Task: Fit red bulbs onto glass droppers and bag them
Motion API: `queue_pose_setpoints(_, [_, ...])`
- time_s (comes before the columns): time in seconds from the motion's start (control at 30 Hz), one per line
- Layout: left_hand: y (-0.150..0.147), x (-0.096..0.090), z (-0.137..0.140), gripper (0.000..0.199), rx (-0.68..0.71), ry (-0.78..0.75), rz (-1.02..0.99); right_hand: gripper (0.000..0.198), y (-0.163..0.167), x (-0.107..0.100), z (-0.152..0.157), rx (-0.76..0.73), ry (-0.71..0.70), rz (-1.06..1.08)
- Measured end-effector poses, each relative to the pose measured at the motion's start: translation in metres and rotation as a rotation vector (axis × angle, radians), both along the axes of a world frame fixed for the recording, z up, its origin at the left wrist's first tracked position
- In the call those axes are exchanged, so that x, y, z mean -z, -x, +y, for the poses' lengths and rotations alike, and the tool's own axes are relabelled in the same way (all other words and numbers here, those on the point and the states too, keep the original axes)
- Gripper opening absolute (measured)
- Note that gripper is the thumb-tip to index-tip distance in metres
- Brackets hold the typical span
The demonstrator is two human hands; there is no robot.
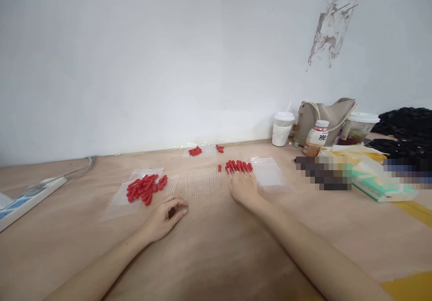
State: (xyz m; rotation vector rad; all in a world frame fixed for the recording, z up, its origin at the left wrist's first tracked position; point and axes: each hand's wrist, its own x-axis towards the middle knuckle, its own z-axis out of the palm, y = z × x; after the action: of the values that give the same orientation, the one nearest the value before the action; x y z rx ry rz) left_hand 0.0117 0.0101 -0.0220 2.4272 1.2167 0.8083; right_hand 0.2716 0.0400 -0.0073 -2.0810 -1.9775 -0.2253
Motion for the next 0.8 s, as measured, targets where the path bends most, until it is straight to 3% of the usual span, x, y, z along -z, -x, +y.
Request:
queue_pose_setpoints(0.17, [-0.001,0.000,-0.001,0.017,0.010,-0.010,0.026,0.022,-0.013,0.016,-0.012,-0.066,-0.196,-0.019])
queue_pose_setpoints(0.5, [-0.004,0.000,-0.003,0.015,0.019,-0.040,0.025,0.012,-0.012,0.025,-0.017,-0.192,-0.352,0.119])
queue_pose_setpoints(0.57, [-0.003,0.000,-0.004,0.016,-0.048,-0.099,0.036,0.012,-0.011,0.027,-0.019,-0.228,-0.380,0.125])
queue_pose_setpoints(0.7, [0.012,-0.012,0.008,0.019,-0.336,-0.319,0.148,0.012,-0.009,0.031,-0.022,-0.302,-0.390,0.168])
queue_pose_setpoints(0.8, [0.031,-0.027,0.029,0.013,-0.554,-0.344,0.293,0.011,-0.008,0.032,-0.022,-0.332,-0.375,0.194])
